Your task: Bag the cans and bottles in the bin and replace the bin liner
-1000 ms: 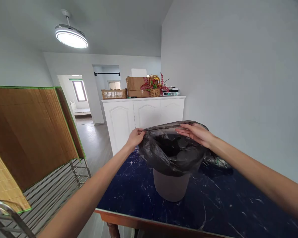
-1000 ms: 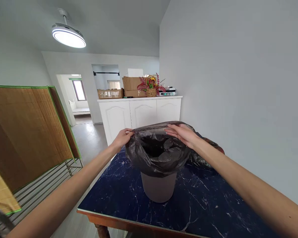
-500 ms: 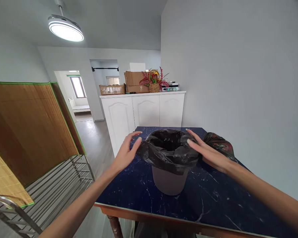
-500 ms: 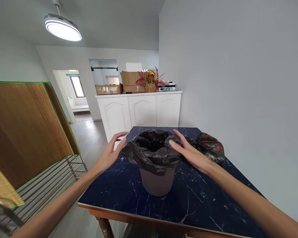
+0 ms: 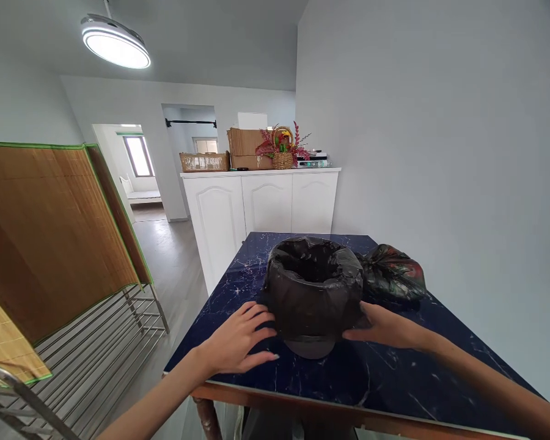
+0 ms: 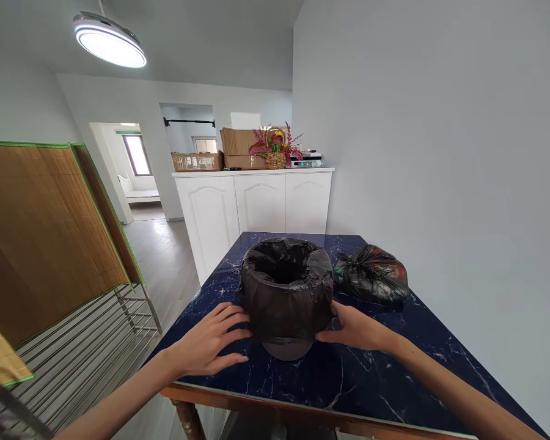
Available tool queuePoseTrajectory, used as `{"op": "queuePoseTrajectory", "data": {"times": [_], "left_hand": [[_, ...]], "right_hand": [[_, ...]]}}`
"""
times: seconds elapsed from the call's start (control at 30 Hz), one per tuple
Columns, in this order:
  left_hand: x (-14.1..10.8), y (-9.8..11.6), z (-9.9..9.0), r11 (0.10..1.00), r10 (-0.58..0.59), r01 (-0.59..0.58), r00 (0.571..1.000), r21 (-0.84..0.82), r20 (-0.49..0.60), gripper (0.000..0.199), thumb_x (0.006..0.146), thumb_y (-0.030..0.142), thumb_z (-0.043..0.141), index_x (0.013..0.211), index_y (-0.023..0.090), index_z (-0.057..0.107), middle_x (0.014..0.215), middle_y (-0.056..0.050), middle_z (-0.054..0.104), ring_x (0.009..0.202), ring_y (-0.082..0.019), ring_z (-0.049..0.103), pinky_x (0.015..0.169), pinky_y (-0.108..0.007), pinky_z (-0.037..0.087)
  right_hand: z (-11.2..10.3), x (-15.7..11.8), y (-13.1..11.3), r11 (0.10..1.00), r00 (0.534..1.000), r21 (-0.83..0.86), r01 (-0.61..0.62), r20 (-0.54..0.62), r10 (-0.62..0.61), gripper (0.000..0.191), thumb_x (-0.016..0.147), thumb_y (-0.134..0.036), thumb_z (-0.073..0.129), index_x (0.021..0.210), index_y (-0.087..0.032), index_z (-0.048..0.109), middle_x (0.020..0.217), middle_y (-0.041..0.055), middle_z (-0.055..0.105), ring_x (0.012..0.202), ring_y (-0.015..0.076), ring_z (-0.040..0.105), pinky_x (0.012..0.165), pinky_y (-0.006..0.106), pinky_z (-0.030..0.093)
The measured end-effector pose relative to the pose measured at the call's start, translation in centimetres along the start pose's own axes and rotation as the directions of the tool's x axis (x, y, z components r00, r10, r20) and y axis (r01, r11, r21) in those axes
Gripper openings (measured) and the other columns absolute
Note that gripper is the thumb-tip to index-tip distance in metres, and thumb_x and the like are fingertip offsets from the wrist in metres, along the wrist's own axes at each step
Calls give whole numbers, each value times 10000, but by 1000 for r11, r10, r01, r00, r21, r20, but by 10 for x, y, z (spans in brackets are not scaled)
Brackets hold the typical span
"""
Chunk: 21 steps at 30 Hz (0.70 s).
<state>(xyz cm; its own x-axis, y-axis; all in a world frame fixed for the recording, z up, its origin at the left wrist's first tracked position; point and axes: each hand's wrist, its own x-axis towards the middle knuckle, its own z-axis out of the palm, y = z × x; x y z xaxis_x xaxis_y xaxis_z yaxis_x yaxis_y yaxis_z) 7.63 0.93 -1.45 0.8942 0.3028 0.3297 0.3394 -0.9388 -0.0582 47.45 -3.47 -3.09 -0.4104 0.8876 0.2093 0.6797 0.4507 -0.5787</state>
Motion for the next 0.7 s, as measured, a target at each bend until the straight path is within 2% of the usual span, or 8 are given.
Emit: {"op": "queuePoseTrajectory", "data": {"times": [0.07,0.13,0.23,0.3,0.4,0.5,0.6,0.7], "left_hand": [[-25,6,3,997,-70,69,997,-31,-35,502,1028,462,628,1507,312,609,1554,-121,617,1421,-366,562,1190,-544,435],[-52,11,5,983,-182,176,977,-58,-110,613,1037,431,565,1635,356,456,1707,-93,450,1540,-398,445,1232,-602,401],[-83,9,15,945,-324,312,935,-98,-146,584,1075,373,461,1657,384,407,1753,-51,374,1599,-382,368,1268,-624,363],[-93,-2,28,903,-426,413,897,-117,-120,504,1105,357,424,1605,383,478,1731,-31,421,1598,-330,386,1284,-579,370],[-93,-28,51,790,-611,592,782,-159,-125,440,1117,436,427,1516,304,557,1678,-66,503,1562,-297,456,1272,-540,412],[-90,-50,72,684,-729,704,669,-192,-144,490,1109,506,404,1463,209,568,1622,-145,560,1526,-318,507,1254,-553,432],[-95,-58,87,687,-727,705,669,-176,-156,512,1084,556,438,1431,207,580,1605,-155,576,1553,-341,463,1258,-577,413],[-102,-57,93,705,-709,694,690,-144,-146,517,1066,588,468,1400,218,606,1599,-141,587,1580,-345,419,1261,-589,402]], "right_hand": [[-5,-11,5,990,994,-96,-104,3,105,602,897,-489,758,1462,-309,653,1369,115,756,1189,411,756,904,537,682],[-16,-21,-1,951,977,-239,-196,-136,167,658,867,-441,747,1481,-236,633,1477,173,678,1301,480,676,991,637,622],[-42,-26,-35,912,917,-357,-200,-397,45,554,1012,-425,523,1541,-263,558,1547,139,624,1355,435,644,1069,635,568],[-58,-19,-67,920,885,-383,-88,-454,-105,510,1073,-475,465,1552,-312,532,1552,83,618,1427,364,587,1185,570,488],[-66,3,-104,920,913,-375,114,-324,-246,484,1074,-563,528,1497,-336,589,1513,59,648,1420,327,584,1195,493,474],[-61,27,-110,909,956,-357,216,-112,-271,445,1083,-612,497,1326,-310,716,1279,81,774,1207,331,707,1008,460,562],[-56,36,-104,875,959,-412,253,-13,-284,501,1109,-620,418,1103,-268,775,946,79,802,883,291,747,754,383,538],[-61,21,-104,855,957,-459,243,-30,-288,502,1111,-613,425,978,-273,769,739,44,736,690,238,695,615,326,448]]}}
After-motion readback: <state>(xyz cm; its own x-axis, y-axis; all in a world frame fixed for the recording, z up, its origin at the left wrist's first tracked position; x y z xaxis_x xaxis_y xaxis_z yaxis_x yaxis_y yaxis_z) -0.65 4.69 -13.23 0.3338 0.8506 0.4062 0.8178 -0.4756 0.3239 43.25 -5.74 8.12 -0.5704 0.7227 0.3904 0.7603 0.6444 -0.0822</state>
